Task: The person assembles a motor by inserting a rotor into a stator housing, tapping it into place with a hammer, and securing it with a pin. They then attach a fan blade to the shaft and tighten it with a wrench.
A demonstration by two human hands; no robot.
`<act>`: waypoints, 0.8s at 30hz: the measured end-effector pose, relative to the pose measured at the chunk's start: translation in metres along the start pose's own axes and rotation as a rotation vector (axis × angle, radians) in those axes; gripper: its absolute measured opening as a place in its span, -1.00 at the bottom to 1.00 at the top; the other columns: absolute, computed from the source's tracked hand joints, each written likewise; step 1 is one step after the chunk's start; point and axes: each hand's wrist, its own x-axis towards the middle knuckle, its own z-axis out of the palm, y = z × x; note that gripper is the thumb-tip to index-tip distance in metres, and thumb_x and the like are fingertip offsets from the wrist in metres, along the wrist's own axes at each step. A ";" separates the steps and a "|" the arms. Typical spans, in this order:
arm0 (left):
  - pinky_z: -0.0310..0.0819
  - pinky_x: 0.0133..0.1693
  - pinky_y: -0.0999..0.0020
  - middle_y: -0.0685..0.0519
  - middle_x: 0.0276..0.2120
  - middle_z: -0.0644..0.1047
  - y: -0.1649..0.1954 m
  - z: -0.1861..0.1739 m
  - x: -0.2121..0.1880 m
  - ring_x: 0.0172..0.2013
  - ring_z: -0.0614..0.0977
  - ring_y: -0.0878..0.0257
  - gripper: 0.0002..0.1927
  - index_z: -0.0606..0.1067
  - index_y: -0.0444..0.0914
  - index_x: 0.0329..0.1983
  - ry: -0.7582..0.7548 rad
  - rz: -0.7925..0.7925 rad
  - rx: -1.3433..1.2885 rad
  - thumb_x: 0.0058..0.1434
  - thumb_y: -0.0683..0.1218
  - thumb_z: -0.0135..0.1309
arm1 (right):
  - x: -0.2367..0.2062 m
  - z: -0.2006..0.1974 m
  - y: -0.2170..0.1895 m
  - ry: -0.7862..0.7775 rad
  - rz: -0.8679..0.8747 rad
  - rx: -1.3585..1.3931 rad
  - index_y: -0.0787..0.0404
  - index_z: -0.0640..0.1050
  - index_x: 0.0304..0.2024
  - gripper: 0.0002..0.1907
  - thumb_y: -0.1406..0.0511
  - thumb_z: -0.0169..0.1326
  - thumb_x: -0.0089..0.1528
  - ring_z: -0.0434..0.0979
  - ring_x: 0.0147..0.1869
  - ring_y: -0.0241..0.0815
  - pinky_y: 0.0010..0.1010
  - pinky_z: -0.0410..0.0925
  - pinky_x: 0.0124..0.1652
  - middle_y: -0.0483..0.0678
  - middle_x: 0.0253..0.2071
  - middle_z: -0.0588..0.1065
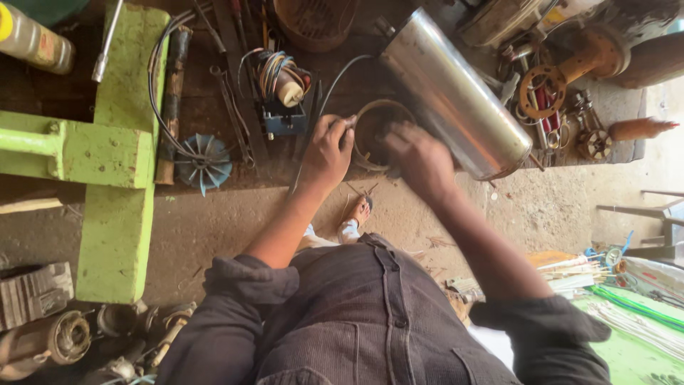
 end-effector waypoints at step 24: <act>0.53 -0.06 0.09 -0.14 0.00 0.49 0.022 -0.016 0.004 -0.04 0.60 -0.11 -0.69 0.54 -0.15 0.15 -0.036 0.007 0.081 0.36 -0.02 0.08 | -0.003 -0.021 -0.032 -0.350 0.480 0.258 -0.01 0.60 0.05 -0.63 0.42 0.07 0.22 0.55 0.23 -0.04 -0.18 0.44 0.12 -0.10 0.21 0.52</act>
